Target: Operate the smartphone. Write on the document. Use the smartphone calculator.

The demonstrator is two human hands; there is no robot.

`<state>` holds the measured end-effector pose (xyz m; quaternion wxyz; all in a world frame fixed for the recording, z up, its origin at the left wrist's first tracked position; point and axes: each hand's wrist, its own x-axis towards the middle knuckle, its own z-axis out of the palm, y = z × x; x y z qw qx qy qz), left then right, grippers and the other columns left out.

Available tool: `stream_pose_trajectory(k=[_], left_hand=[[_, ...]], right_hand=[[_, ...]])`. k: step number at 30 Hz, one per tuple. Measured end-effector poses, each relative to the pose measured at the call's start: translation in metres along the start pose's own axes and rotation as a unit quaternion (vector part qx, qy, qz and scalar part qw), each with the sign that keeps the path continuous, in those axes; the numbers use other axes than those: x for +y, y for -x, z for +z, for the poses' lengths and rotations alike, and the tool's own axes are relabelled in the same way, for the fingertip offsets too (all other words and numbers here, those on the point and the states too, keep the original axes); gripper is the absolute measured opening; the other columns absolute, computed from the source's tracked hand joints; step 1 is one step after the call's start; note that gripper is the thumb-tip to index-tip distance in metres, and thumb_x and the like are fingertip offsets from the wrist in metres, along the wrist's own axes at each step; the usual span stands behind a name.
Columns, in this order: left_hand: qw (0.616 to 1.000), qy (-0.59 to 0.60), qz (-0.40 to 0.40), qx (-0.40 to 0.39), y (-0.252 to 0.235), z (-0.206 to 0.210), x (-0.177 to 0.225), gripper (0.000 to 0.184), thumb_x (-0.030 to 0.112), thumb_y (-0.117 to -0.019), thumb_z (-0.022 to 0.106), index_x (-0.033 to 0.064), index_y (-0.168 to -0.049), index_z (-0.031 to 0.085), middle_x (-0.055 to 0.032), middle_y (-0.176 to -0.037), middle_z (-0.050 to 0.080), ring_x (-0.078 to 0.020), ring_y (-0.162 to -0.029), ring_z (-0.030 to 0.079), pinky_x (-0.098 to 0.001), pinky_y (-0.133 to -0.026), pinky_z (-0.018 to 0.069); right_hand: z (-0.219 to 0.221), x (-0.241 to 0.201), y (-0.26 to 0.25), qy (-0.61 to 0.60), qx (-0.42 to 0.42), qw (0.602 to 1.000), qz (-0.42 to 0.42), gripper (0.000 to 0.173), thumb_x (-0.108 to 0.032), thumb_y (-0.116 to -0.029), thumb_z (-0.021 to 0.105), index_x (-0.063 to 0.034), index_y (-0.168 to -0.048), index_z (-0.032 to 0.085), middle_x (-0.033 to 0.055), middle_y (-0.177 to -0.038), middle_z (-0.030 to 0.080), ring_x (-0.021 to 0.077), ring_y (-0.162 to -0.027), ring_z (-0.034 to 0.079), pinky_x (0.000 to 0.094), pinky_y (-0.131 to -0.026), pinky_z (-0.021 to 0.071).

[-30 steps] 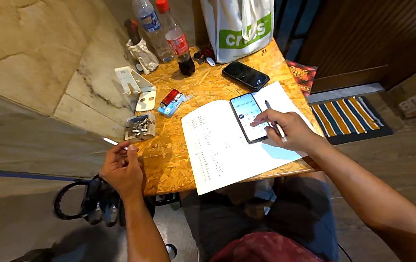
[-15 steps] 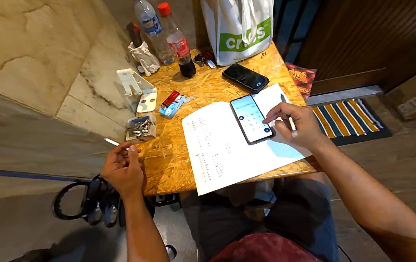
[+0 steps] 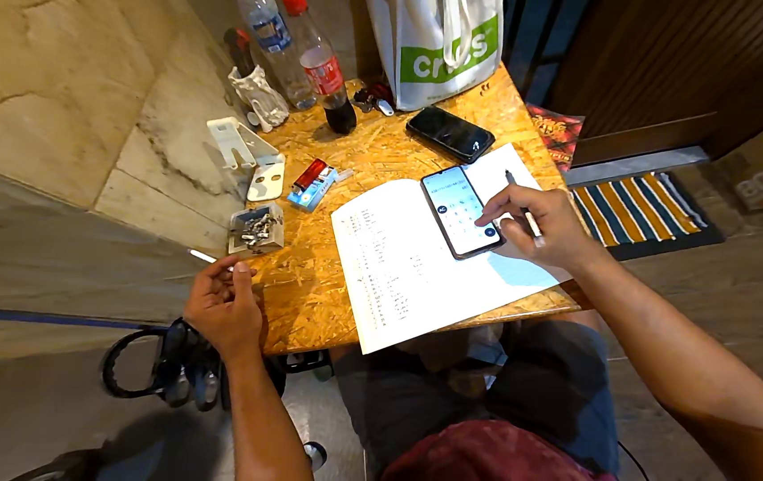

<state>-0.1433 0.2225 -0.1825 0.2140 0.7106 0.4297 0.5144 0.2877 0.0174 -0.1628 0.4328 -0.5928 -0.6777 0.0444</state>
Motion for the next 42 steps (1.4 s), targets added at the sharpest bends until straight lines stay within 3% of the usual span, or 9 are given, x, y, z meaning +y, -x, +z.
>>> stream_pose_trajectory(k=[6, 9, 13, 17, 23, 28, 32, 36, 42], left_hand=[[1.0, 0.004, 0.004, 0.004, -0.001, 0.0, -0.001, 0.025, 0.019, -0.1019, 0.063, 0.0029, -0.121, 0.065, -0.0006, -0.09, 0.07, -0.0051, -0.061, 0.063, -0.0211, -0.049, 0.0524], [1.0, 0.0, 0.005, -0.002, -0.001, -0.001, -0.002, 0.025, 0.019, -0.1022, 0.062, 0.0026, -0.122, 0.065, -0.0014, -0.09, 0.07, -0.0049, -0.06, 0.062, -0.0214, -0.05, 0.052], [1.0, 0.001, 0.005, 0.002, -0.001, -0.001, -0.001, 0.024, 0.018, -0.1017, 0.063, 0.0033, -0.121, 0.066, -0.0011, -0.088, 0.07, -0.0051, -0.059, 0.062, -0.022, -0.049, 0.0528], [1.0, 0.0, 0.003, -0.001, 0.0, -0.001, 0.0, 0.025, 0.018, -0.1019, 0.062, 0.0029, -0.121, 0.065, -0.0018, -0.088, 0.071, -0.0054, -0.058, 0.062, -0.0221, -0.049, 0.0523], [1.0, 0.004, 0.005, -0.001, -0.001, -0.002, -0.002, 0.026, 0.019, -0.1019, 0.062, 0.0025, -0.121, 0.065, -0.0013, -0.087, 0.07, -0.0052, -0.059, 0.062, -0.0216, -0.049, 0.0521], [1.0, -0.003, 0.009, 0.0, -0.001, -0.001, -0.001, 0.026, 0.02, -0.102, 0.062, 0.0023, -0.121, 0.065, -0.0019, -0.087, 0.07, -0.0051, -0.058, 0.061, -0.0212, -0.049, 0.0513], [1.0, -0.001, 0.013, -0.001, 0.0, -0.002, -0.003, 0.025, 0.019, -0.1019, 0.062, 0.0024, -0.12, 0.066, -0.0018, -0.088, 0.07, -0.0051, -0.06, 0.062, -0.0215, -0.051, 0.0522], [1.0, -0.005, 0.008, -0.001, 0.0, -0.001, -0.002, 0.026, 0.02, -0.102, 0.062, 0.0028, -0.122, 0.065, -0.0017, -0.089, 0.07, -0.0052, -0.061, 0.063, -0.0221, -0.051, 0.0531], [1.0, -0.016, -0.004, -0.005, 0.0, -0.002, -0.001, 0.029, 0.023, -0.1023, 0.062, 0.0027, -0.122, 0.064, -0.0023, -0.089, 0.069, -0.006, -0.061, 0.063, -0.0228, -0.052, 0.0536]], right_hand=[[0.006, 0.0, -0.002, 0.021, -0.04, 0.999, 0.01, 0.029, -0.014, -0.0877, 0.053, -0.0128, -0.112, 0.069, -0.0044, -0.097, 0.075, 0.0069, -0.072, 0.066, 0.0334, -0.061, 0.0555], [0.011, -0.006, -0.01, 0.051, -0.077, 0.996, -0.004, 0.035, -0.014, -0.0874, 0.055, -0.0135, -0.121, 0.066, -0.0019, -0.11, 0.075, 0.013, -0.085, 0.071, 0.0414, -0.069, 0.0596], [0.019, -0.01, -0.02, 0.098, -0.132, 0.986, -0.015, 0.043, -0.012, -0.0869, 0.059, -0.0152, -0.129, 0.064, 0.0004, -0.107, 0.074, 0.0177, -0.075, 0.07, 0.0463, -0.064, 0.058], [0.017, -0.007, -0.016, 0.095, -0.096, 0.991, -0.014, 0.037, -0.014, -0.0875, 0.054, -0.0139, -0.123, 0.065, -0.0025, -0.108, 0.075, 0.0132, -0.08, 0.071, 0.0409, -0.065, 0.0587], [0.003, -0.002, -0.001, 0.055, -0.019, 0.998, -0.002, 0.027, -0.013, -0.0888, 0.052, -0.0106, -0.109, 0.07, -0.0009, -0.091, 0.073, 0.0086, -0.061, 0.06, 0.0334, -0.052, 0.0515], [-0.008, -0.003, -0.001, 0.063, 0.006, 0.997, 0.048, 0.02, -0.013, -0.0875, 0.054, -0.0117, -0.096, 0.071, -0.0022, -0.08, 0.072, 0.0081, -0.062, 0.062, 0.0333, -0.053, 0.0513], [-0.008, -0.001, -0.001, 0.043, 0.04, 0.998, 0.017, 0.023, -0.011, -0.087, 0.051, -0.0086, -0.1, 0.07, -0.0019, -0.083, 0.072, 0.0029, -0.057, 0.054, 0.025, -0.05, 0.046], [-0.008, 0.002, 0.0, 0.032, 0.059, 0.998, 0.013, 0.025, -0.008, -0.0857, 0.051, -0.0065, -0.103, 0.069, -0.0001, -0.086, 0.073, 0.0029, -0.055, 0.051, 0.0241, -0.048, 0.042], [-0.006, -0.002, 0.0, 0.035, 0.053, 0.998, 0.023, 0.024, -0.008, -0.0874, 0.051, -0.0074, -0.103, 0.069, 0.0004, -0.088, 0.074, 0.0049, -0.061, 0.057, 0.026, -0.052, 0.0469]])
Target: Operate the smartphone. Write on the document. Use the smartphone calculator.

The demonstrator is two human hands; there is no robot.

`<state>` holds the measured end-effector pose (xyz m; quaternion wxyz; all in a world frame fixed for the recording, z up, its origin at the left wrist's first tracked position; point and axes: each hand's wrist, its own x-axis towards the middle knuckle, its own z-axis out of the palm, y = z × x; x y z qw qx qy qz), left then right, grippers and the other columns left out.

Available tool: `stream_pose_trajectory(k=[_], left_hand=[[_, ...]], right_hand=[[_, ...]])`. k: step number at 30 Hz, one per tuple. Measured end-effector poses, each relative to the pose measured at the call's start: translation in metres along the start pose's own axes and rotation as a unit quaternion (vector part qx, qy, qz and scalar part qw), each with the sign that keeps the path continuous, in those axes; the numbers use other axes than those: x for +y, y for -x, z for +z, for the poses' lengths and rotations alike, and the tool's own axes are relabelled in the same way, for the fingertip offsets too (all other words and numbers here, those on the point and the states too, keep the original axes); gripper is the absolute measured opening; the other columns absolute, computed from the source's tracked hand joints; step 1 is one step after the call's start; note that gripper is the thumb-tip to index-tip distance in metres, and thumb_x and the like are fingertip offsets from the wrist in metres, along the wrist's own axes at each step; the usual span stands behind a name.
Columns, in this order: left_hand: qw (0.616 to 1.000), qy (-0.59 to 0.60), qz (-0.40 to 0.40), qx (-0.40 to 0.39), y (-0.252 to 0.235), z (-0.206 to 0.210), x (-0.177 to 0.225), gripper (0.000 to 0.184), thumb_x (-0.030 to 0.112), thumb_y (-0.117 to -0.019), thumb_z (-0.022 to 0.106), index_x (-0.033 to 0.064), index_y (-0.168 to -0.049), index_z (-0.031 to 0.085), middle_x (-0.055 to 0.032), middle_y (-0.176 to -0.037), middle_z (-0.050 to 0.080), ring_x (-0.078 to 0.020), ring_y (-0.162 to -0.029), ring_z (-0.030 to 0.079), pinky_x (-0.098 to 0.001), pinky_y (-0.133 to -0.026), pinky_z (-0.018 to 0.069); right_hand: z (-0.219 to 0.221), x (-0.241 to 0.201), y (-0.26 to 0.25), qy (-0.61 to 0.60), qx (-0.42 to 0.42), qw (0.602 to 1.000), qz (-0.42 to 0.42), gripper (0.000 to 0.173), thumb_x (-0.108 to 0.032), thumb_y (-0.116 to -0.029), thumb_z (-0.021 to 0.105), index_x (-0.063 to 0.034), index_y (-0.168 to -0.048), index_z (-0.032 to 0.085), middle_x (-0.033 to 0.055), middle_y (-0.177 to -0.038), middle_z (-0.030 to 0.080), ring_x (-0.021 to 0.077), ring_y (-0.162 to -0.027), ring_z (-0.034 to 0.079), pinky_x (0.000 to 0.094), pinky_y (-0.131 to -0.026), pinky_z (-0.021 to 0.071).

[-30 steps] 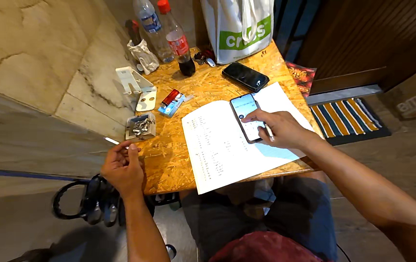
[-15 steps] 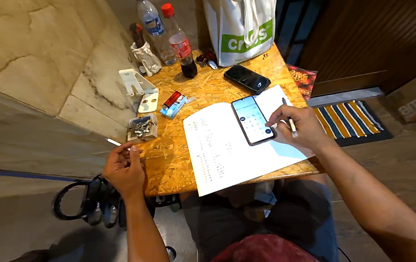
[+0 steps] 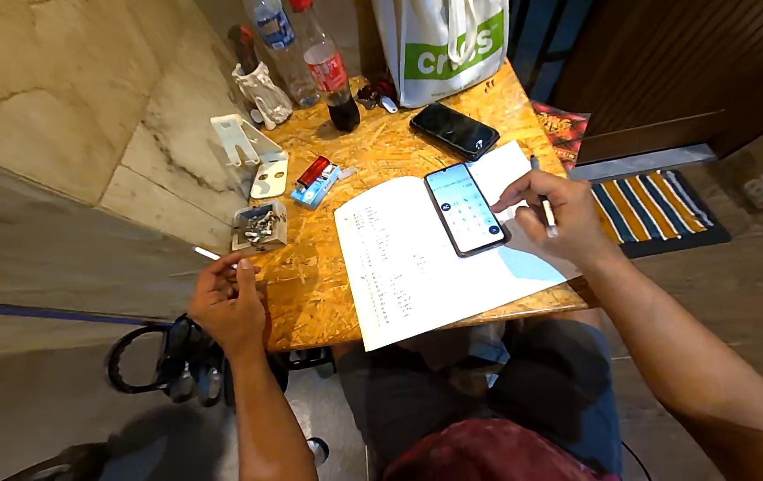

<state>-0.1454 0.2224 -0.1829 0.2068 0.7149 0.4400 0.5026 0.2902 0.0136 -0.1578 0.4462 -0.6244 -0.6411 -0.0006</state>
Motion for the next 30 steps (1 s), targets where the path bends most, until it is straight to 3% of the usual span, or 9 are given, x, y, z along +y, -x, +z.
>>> stream_pose_trajectory(k=[11, 14, 18, 20, 25, 30], left_hand=[[1.0, 0.011, 0.011, 0.005, 0.0, 0.002, 0.0, 0.024, 0.018, -0.1019, 0.063, 0.0034, -0.121, 0.065, -0.0008, -0.087, 0.069, -0.0055, -0.059, 0.062, -0.0219, -0.049, 0.0524], [1.0, 0.012, 0.009, 0.004, -0.001, 0.002, 0.001, 0.024, 0.018, -0.1022, 0.062, 0.0032, -0.121, 0.065, -0.0006, -0.088, 0.069, -0.0056, -0.061, 0.063, -0.0216, -0.05, 0.0529], [1.0, 0.01, 0.001, 0.009, -0.001, 0.002, 0.002, 0.025, 0.019, -0.1017, 0.062, 0.0032, -0.121, 0.065, -0.0009, -0.087, 0.07, -0.0053, -0.06, 0.063, -0.0215, -0.05, 0.0527], [1.0, 0.007, -0.004, 0.008, -0.001, 0.002, 0.002, 0.025, 0.019, -0.1017, 0.063, 0.0036, -0.121, 0.066, -0.0006, -0.088, 0.071, -0.0048, -0.06, 0.063, -0.0212, -0.05, 0.0526], [1.0, 0.002, 0.005, 0.001, -0.001, 0.002, 0.002, 0.025, 0.019, -0.1019, 0.062, 0.0025, -0.121, 0.065, -0.0018, -0.089, 0.07, -0.0054, -0.062, 0.063, -0.0221, -0.052, 0.0535], [1.0, 0.003, 0.003, 0.008, -0.002, 0.002, 0.0, 0.025, 0.019, -0.1013, 0.063, 0.0025, -0.12, 0.066, -0.0017, -0.088, 0.07, -0.0054, -0.061, 0.063, -0.022, -0.051, 0.0533]], right_hand=[[0.002, -0.002, 0.0, -0.011, -0.022, 1.0, -0.004, 0.026, -0.008, -0.0868, 0.051, -0.0088, -0.106, 0.069, -0.0007, -0.091, 0.074, 0.0042, -0.063, 0.058, 0.0255, -0.053, 0.0477], [0.008, -0.003, 0.0, -0.02, -0.06, 0.997, -0.036, 0.028, -0.011, -0.087, 0.053, -0.0098, -0.11, 0.07, -0.0018, -0.093, 0.073, 0.0058, -0.062, 0.057, 0.0287, -0.052, 0.048], [0.018, -0.007, 0.0, -0.003, -0.126, 0.989, -0.073, 0.032, -0.015, -0.0878, 0.055, -0.0127, -0.116, 0.069, -0.0037, -0.103, 0.074, 0.0074, -0.072, 0.066, 0.0332, -0.06, 0.0566], [0.02, -0.009, 0.001, 0.012, -0.146, 0.986, -0.076, 0.032, -0.016, -0.0895, 0.055, -0.0138, -0.119, 0.069, -0.0042, -0.105, 0.075, 0.0074, -0.069, 0.065, 0.0333, -0.059, 0.0557], [0.02, -0.007, 0.003, -0.012, -0.123, 0.988, -0.097, 0.026, -0.014, -0.0886, 0.054, -0.0127, -0.108, 0.072, -0.0039, -0.088, 0.073, 0.005, -0.059, 0.059, 0.0292, -0.05, 0.0501], [0.02, -0.006, 0.003, -0.021, -0.129, 0.986, -0.104, 0.027, -0.014, -0.0884, 0.053, -0.0127, -0.108, 0.072, -0.0037, -0.089, 0.074, 0.0048, -0.06, 0.06, 0.029, -0.051, 0.0502]])
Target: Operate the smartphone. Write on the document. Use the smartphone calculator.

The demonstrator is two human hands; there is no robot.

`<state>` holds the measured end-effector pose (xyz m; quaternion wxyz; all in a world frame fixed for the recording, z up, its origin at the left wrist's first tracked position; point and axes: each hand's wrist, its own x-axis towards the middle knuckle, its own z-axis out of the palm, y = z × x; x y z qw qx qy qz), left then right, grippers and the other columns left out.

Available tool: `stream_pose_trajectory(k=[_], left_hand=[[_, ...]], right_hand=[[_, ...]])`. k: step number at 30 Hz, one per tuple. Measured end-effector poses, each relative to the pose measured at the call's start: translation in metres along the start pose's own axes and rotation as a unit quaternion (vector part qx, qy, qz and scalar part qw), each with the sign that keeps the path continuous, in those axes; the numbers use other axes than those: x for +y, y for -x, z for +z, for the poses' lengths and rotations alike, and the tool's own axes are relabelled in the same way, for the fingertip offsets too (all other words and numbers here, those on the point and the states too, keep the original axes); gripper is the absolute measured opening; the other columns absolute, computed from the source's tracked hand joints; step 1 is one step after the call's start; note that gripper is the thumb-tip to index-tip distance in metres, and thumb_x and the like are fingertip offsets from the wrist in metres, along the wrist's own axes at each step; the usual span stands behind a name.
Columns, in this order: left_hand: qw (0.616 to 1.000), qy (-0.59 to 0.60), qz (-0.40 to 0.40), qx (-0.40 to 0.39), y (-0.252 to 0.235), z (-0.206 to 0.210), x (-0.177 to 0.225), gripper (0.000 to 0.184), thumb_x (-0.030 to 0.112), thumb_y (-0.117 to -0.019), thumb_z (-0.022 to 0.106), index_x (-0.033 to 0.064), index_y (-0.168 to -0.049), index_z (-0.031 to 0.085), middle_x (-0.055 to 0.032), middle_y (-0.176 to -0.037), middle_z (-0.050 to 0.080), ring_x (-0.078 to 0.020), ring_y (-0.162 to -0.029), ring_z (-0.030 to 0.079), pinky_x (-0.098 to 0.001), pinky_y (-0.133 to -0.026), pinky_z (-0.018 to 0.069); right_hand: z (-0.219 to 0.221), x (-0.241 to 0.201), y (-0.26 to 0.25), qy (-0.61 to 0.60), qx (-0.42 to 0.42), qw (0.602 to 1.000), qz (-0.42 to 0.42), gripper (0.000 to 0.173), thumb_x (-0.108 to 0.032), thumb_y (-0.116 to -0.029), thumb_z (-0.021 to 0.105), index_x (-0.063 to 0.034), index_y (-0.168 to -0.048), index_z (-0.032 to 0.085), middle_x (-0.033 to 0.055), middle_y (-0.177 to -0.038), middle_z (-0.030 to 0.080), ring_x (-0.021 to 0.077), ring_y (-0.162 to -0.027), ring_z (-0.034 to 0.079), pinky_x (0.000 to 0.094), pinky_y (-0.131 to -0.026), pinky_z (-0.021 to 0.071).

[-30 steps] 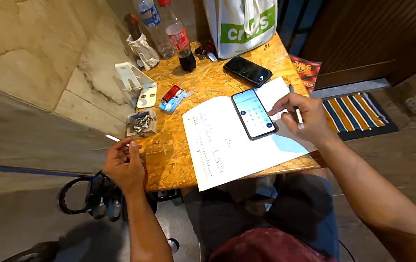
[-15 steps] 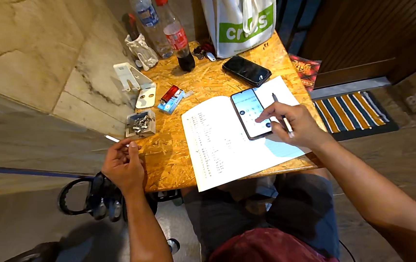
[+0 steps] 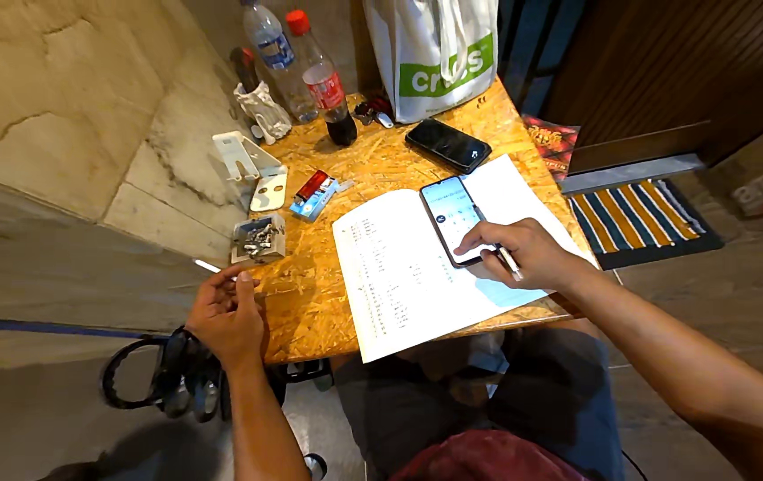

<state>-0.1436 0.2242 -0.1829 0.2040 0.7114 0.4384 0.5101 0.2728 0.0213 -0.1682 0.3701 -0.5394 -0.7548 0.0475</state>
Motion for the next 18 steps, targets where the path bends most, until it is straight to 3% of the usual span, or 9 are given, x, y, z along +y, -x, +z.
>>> stream_pose_trajectory(k=[7, 10, 18], left_hand=[[1.0, 0.017, 0.002, -0.001, 0.001, 0.0, -0.001, 0.024, 0.017, -0.1019, 0.061, 0.0022, -0.121, 0.065, -0.0014, -0.087, 0.071, -0.0054, -0.059, 0.063, -0.0217, -0.049, 0.0526], [1.0, 0.016, 0.009, 0.0, 0.001, 0.0, -0.001, 0.023, 0.016, -0.1031, 0.059, 0.0027, -0.121, 0.066, -0.0018, -0.089, 0.071, -0.0043, -0.057, 0.062, -0.0208, -0.047, 0.0516], [0.996, 0.064, 0.039, -0.044, 0.012, 0.008, 0.018, 0.034, 0.011, -0.1091, 0.037, 0.0011, -0.131, 0.061, -0.0031, -0.104, 0.072, -0.003, -0.06, 0.061, -0.0207, -0.053, 0.0527]], right_hand=[[-0.018, 0.01, 0.005, 0.006, 0.088, 0.996, 0.026, 0.021, -0.011, -0.0866, 0.053, -0.0073, -0.097, 0.072, -0.0017, -0.081, 0.073, 0.0043, -0.061, 0.062, 0.0265, -0.052, 0.0518], [-0.023, 0.014, 0.008, 0.006, 0.107, 0.994, 0.037, 0.02, -0.012, -0.0863, 0.054, -0.0076, -0.093, 0.072, -0.0038, -0.074, 0.069, 0.0011, -0.056, 0.056, 0.0228, -0.049, 0.0466], [-0.025, 0.016, 0.008, 0.018, 0.088, 0.995, 0.044, 0.018, -0.016, -0.0856, 0.056, -0.0112, -0.089, 0.072, -0.0049, -0.075, 0.071, 0.0024, -0.059, 0.06, 0.0267, -0.051, 0.0493]])
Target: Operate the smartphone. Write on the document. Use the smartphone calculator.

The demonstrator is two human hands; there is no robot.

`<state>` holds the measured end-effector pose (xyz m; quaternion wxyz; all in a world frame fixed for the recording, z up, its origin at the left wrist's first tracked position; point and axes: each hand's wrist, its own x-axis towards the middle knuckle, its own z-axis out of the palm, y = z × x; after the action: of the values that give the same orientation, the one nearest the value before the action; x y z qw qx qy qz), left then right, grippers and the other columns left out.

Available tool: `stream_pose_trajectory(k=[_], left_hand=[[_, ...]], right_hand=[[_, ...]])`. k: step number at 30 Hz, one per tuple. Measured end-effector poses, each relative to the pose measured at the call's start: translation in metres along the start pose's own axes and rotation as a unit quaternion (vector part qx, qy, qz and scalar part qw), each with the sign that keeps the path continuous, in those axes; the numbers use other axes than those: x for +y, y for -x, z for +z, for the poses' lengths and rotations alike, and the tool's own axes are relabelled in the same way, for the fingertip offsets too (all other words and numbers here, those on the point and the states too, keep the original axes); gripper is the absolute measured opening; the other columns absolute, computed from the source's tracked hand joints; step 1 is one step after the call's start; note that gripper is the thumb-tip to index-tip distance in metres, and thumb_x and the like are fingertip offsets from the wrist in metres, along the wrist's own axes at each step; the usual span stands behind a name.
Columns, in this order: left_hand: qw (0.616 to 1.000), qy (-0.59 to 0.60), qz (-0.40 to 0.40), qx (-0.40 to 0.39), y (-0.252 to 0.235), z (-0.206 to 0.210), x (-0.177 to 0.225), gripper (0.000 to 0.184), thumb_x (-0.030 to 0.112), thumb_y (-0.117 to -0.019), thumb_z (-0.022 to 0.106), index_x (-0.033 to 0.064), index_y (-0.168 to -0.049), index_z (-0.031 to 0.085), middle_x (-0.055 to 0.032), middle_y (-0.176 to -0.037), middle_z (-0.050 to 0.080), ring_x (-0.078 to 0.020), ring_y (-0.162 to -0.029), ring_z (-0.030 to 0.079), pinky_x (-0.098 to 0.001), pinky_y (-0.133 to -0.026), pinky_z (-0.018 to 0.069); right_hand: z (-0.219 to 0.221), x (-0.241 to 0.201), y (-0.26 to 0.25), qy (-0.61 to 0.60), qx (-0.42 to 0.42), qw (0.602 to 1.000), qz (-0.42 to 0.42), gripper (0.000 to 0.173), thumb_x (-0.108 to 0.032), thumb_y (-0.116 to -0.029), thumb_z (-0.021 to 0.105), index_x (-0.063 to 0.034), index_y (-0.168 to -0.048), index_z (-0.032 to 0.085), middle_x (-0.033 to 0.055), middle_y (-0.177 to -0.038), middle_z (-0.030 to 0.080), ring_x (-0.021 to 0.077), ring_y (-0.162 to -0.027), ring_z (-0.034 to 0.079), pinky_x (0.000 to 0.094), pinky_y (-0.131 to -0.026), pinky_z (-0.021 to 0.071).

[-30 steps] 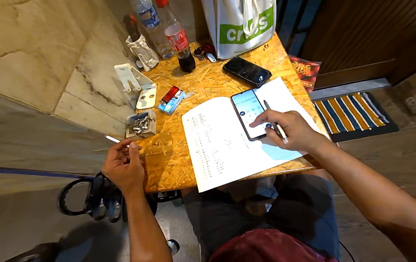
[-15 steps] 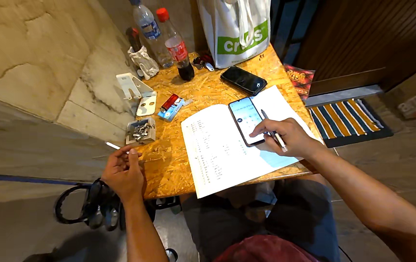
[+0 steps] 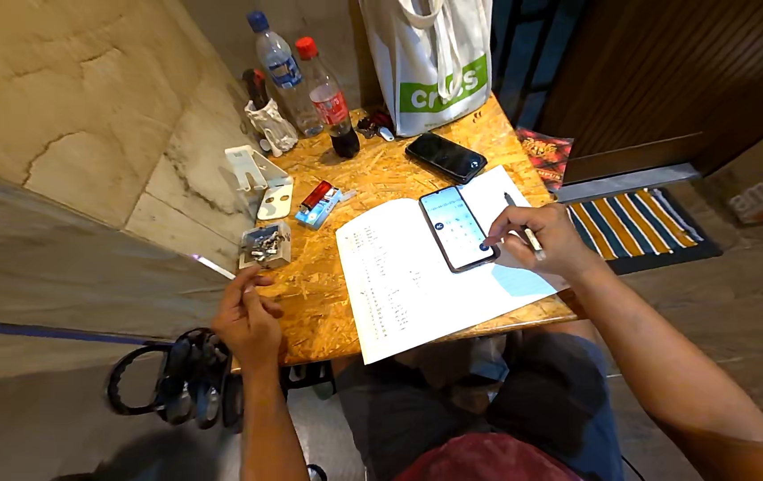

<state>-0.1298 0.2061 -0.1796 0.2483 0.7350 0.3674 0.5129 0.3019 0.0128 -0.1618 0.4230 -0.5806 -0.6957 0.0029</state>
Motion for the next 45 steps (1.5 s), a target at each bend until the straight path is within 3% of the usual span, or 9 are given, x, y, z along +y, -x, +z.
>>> stream_pose_trajectory(k=[2, 5, 8, 10, 13, 17, 24, 31, 45], left_hand=[[0.999, 0.025, 0.0, -0.035, 0.009, 0.017, 0.018, 0.036, 0.011, -0.1087, 0.036, 0.0022, -0.131, 0.062, -0.0039, -0.107, 0.072, -0.0058, -0.066, 0.065, -0.0241, -0.058, 0.0562], [0.993, 0.03, 0.009, -0.11, 0.02, 0.048, 0.053, 0.039, 0.019, -0.1074, 0.043, 0.001, -0.139, 0.058, -0.0112, -0.12, 0.069, -0.0171, -0.095, 0.071, -0.0385, -0.083, 0.062], [0.98, -0.009, 0.029, -0.197, 0.023, 0.078, 0.082, 0.061, 0.028, -0.0988, 0.065, 0.0043, -0.151, 0.046, -0.012, -0.143, 0.06, -0.0197, -0.131, 0.058, -0.0435, -0.11, 0.05], [0.966, -0.057, 0.036, -0.248, 0.019, 0.095, 0.094, 0.08, 0.045, -0.0922, 0.072, 0.0097, -0.157, 0.04, -0.0087, -0.152, 0.052, -0.0191, -0.141, 0.049, -0.0451, -0.117, 0.0422], [0.946, -0.108, 0.066, -0.299, 0.008, 0.116, 0.1, 0.099, 0.059, -0.0876, 0.071, 0.0075, -0.162, 0.028, -0.0134, -0.159, 0.043, -0.0261, -0.147, 0.041, -0.0531, -0.124, 0.0273], [0.922, -0.137, 0.081, -0.354, -0.006, 0.134, 0.095, 0.124, 0.073, -0.0751, 0.074, 0.006, -0.164, 0.02, -0.0132, -0.168, 0.027, -0.0262, -0.154, 0.029, -0.0562, -0.127, 0.0134], [0.896, -0.183, 0.052, -0.401, -0.004, 0.134, 0.081, 0.139, 0.081, -0.0647, 0.076, 0.0078, -0.165, 0.013, -0.0116, -0.171, 0.019, -0.0265, -0.155, 0.025, -0.0595, -0.126, 0.0094], [0.89, -0.197, 0.045, -0.409, -0.005, 0.129, 0.07, 0.141, 0.084, -0.0645, 0.073, 0.0076, -0.165, 0.011, -0.0102, -0.172, 0.016, -0.0228, -0.157, 0.019, -0.057, -0.127, 0.003], [0.891, -0.191, 0.037, -0.41, -0.003, 0.129, 0.07, 0.139, 0.084, -0.0658, 0.072, 0.0102, -0.166, 0.01, -0.0075, -0.173, 0.013, -0.0218, -0.157, 0.019, -0.0555, -0.128, 0.0012]], right_hand=[[-0.002, 0.0, 0.001, -0.016, 0.025, 1.0, -0.005, 0.021, -0.012, -0.0873, 0.053, -0.007, -0.095, 0.072, -0.0014, -0.08, 0.073, 0.0035, -0.061, 0.062, 0.0257, -0.054, 0.0527], [-0.007, -0.001, 0.0, -0.02, 0.05, 0.998, 0.037, 0.028, -0.009, -0.0959, 0.045, -0.0022, -0.11, 0.068, 0.0035, -0.086, 0.074, 0.008, -0.064, 0.063, 0.0289, -0.059, 0.0548], [-0.015, -0.018, 0.001, -0.144, 0.032, 0.976, 0.16, 0.042, -0.012, -0.0999, 0.036, -0.0091, -0.138, 0.054, 0.0045, -0.096, 0.077, 0.0112, -0.048, 0.057, 0.0261, -0.039, 0.0444], [-0.018, -0.033, 0.003, -0.238, 0.007, 0.95, 0.204, 0.048, -0.022, -0.1004, 0.034, -0.0173, -0.148, 0.041, 0.0042, -0.108, 0.074, 0.0143, -0.055, 0.063, 0.0286, -0.044, 0.0527], [-0.01, -0.051, 0.011, -0.291, -0.008, 0.936, 0.196, 0.042, -0.02, -0.1011, 0.033, -0.0084, -0.134, 0.057, 0.007, -0.108, 0.068, 0.0159, -0.066, 0.066, 0.0329, -0.058, 0.0604], [0.008, -0.071, 0.028, -0.343, -0.042, 0.92, 0.184, 0.019, -0.017, -0.0973, 0.06, -0.008, -0.109, 0.072, 0.0042, -0.077, 0.07, 0.0152, -0.06, 0.068, 0.0308, -0.057, 0.0615], [0.031, -0.083, 0.032, -0.367, -0.09, 0.896, 0.232, 0.009, -0.005, -0.0877, 0.072, -0.0057, -0.095, 0.068, 0.0061, -0.071, 0.072, 0.0161, -0.058, 0.07, 0.0287, -0.056, 0.0626], [0.037, -0.087, 0.031, -0.292, -0.128, 0.91, 0.264, 0.006, -0.014, -0.0868, 0.072, -0.0093, -0.086, 0.069, 0.0001, -0.065, 0.068, 0.0081, -0.051, 0.064, 0.0217, -0.046, 0.0541], [0.04, -0.087, 0.034, -0.265, -0.132, 0.921, 0.254, 0.006, -0.015, -0.0887, 0.072, -0.011, -0.086, 0.07, -0.0031, -0.069, 0.068, 0.0048, -0.055, 0.063, 0.0206, -0.049, 0.0541]])
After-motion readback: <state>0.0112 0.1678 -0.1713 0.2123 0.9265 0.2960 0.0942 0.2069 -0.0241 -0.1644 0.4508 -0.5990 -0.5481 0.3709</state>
